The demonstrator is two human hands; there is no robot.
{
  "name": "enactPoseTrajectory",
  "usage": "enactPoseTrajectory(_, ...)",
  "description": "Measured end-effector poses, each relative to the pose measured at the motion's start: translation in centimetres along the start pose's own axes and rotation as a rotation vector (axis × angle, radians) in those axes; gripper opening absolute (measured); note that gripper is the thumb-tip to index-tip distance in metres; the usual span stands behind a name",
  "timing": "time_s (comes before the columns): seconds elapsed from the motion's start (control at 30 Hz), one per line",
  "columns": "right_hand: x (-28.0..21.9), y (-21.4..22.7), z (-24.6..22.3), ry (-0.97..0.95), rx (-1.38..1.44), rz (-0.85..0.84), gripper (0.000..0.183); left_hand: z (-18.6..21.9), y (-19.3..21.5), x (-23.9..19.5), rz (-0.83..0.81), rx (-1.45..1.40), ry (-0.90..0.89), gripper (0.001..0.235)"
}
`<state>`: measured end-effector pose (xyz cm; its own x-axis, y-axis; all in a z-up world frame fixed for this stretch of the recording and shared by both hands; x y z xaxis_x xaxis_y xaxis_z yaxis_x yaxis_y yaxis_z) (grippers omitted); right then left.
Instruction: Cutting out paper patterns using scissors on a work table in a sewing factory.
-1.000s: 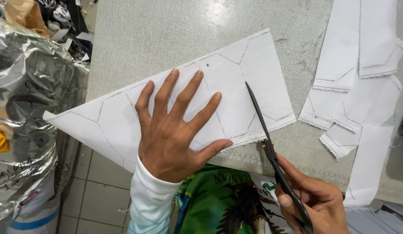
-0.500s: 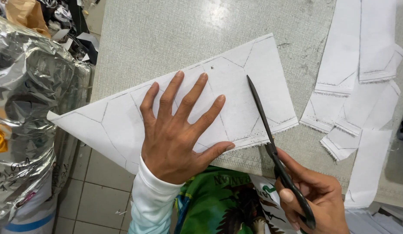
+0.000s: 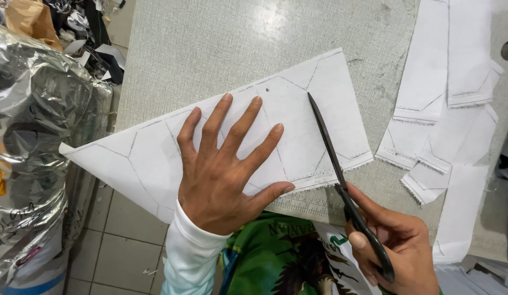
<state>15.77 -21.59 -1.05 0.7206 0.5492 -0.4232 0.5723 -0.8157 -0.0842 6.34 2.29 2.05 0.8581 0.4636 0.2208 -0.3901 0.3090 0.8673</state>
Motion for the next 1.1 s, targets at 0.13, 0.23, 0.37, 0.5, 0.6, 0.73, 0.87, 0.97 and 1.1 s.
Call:
enactPoseTrajectory(0.13,0.6,-0.1,-0.2,0.026,-0.024,-0.017,0.074,-0.1,-0.1,-0.1,0.003,0.0,0.005,0.069)
enactPoseTrajectory(0.23,0.5,0.1,0.3,-0.011,0.012,-0.004,0.076,-0.2,-0.1,0.0,0.003,-0.006,0.009,0.07)
enactPoseTrajectory(0.37,0.2,-0.1,0.4,-0.098,-0.018,0.075,0.077,-0.2,-0.1,-0.1,0.002,-0.011,0.006,0.07)
enactPoseTrajectory(0.5,0.7,-0.3,-0.1,-0.071,-0.038,0.042,0.074,-0.3,-0.2,-0.2,-0.002,-0.006,0.004,0.072)
enactPoseTrajectory(0.6,1.8,-0.6,-0.3,0.067,0.035,-0.052,0.072,-0.1,0.1,-0.1,0.019,-0.007,-0.01,0.072)
enactPoseTrajectory(0.73,3.1,-2.3,-1.2,0.11,0.158,-0.131,0.068,0.1,0.1,-0.3,0.006,-0.023,-0.016,0.071)
enactPoseTrajectory(0.87,3.3,-2.2,-0.3,-0.01,0.062,-0.004,0.071,0.0,0.2,-0.4,0.004,-0.034,-0.008,0.07)
enactPoseTrajectory(0.97,3.2,-2.6,-1.0,0.029,0.028,-0.003,0.068,0.1,0.3,-0.6,0.015,-0.051,-0.009,0.069)
enactPoseTrajectory(1.1,3.7,-1.9,-1.4,0.085,0.007,-0.013,0.068,0.5,0.3,-0.7,0.076,-0.022,-0.038,0.071)
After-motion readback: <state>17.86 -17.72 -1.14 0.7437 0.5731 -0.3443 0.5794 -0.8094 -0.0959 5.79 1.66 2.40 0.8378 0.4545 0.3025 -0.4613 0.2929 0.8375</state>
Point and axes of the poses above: each hand's wrist, its own x-axis towards the middle knuckle, its own y-axis out of the back of the hand, z = x × y, the point moved 7 cm from there along x, towards the middle knuckle, and after that the axes turned 9 degrees about y, right-handed, at the moved point
